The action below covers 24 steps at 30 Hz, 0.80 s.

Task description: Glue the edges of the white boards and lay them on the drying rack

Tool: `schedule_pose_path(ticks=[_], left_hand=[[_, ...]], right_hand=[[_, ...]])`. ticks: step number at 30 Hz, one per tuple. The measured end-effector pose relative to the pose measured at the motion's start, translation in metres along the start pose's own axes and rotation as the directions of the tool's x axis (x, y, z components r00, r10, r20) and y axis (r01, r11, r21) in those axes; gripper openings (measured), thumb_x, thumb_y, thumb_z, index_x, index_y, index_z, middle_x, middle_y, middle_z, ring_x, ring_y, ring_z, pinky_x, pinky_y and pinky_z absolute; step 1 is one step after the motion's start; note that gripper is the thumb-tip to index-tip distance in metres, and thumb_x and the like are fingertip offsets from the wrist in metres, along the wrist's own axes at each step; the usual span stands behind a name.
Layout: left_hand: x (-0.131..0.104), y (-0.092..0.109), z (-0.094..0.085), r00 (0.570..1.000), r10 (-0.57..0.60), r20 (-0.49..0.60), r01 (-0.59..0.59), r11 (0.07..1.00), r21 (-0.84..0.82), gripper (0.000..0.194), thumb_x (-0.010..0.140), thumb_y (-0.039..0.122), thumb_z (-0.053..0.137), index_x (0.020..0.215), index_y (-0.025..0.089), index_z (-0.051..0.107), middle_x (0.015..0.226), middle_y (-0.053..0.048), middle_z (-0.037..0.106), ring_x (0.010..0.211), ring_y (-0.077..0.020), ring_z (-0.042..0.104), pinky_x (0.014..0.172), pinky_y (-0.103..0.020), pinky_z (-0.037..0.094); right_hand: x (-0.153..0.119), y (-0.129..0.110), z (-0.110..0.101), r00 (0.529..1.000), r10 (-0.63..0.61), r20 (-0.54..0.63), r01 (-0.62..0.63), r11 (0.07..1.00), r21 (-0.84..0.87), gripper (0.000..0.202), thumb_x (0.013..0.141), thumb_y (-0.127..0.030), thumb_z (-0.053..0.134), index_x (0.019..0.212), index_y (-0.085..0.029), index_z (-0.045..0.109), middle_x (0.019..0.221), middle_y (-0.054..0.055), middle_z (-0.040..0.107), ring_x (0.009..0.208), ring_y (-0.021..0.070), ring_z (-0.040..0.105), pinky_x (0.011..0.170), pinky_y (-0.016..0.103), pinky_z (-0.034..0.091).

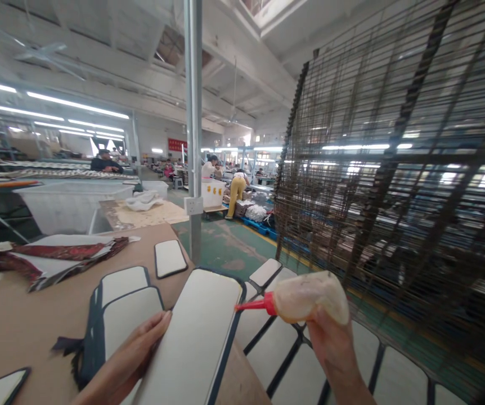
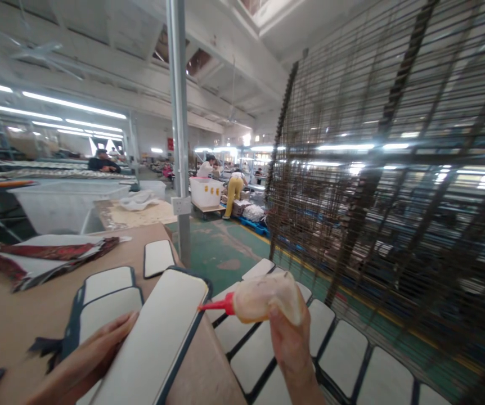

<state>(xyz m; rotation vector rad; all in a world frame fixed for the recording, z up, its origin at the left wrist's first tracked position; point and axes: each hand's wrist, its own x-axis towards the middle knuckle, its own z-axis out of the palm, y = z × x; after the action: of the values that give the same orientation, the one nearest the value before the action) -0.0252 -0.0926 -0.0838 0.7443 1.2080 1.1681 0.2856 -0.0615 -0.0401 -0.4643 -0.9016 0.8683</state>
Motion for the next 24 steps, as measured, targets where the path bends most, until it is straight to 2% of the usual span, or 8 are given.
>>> schedule_pose_path(ticks=[5, 11, 16, 24], left_hand=[[0.003, -0.003, -0.006, 0.999, 0.018, 0.042, -0.017, 1.000, -0.024, 0.043, 0.068, 0.051, 0.075, 0.095, 0.019, 0.066, 0.081, -0.004, 0.074, 0.073, -0.0223, 0.066, 0.062, -0.027, 0.049], [0.000, 0.000, -0.005, 0.999, 0.015, 0.052, -0.013, 0.999, -0.031, 0.043, 0.067, 0.052, 0.075, 0.092, 0.018, 0.066, 0.077, -0.005, 0.073, 0.065, -0.0201, 0.064, 0.058, -0.027, 0.048], [0.002, -0.002, -0.007, 0.998, 0.031, 0.056, -0.029, 0.999, -0.041, 0.041, 0.069, 0.050, 0.074, 0.094, 0.018, 0.066, 0.080, -0.004, 0.073, 0.069, -0.0197, 0.065, 0.060, -0.026, 0.049], [-0.001, 0.001, -0.006, 1.000, 0.008, 0.029, -0.007, 0.999, -0.047, 0.039, 0.066, 0.050, 0.077, 0.085, 0.019, 0.065, 0.068, -0.002, 0.071, 0.060, -0.0170, 0.063, 0.055, -0.024, 0.048]], right_hand=[[-0.006, 0.006, 0.003, 0.998, 0.025, 0.054, -0.027, 0.999, 0.035, 0.037, 0.060, -0.026, 0.086, 0.095, -0.023, 0.073, 0.088, 0.006, 0.075, 0.078, 0.0231, 0.071, 0.072, 0.030, 0.059], [-0.009, 0.006, 0.007, 0.997, 0.037, 0.071, -0.039, 0.999, 0.027, 0.039, 0.065, -0.027, 0.083, 0.102, -0.024, 0.071, 0.092, 0.006, 0.075, 0.083, 0.0208, 0.071, 0.076, 0.028, 0.058], [-0.009, 0.007, 0.010, 0.997, 0.033, 0.074, -0.033, 0.999, -0.009, 0.036, 0.065, -0.028, 0.083, 0.099, -0.023, 0.072, 0.090, 0.006, 0.075, 0.080, 0.0225, 0.071, 0.073, 0.031, 0.059], [-0.013, 0.010, 0.012, 0.992, 0.062, 0.111, -0.060, 0.998, -0.025, 0.038, 0.062, -0.031, 0.084, 0.098, -0.026, 0.073, 0.087, 0.004, 0.075, 0.076, 0.0223, 0.071, 0.071, 0.031, 0.059]])
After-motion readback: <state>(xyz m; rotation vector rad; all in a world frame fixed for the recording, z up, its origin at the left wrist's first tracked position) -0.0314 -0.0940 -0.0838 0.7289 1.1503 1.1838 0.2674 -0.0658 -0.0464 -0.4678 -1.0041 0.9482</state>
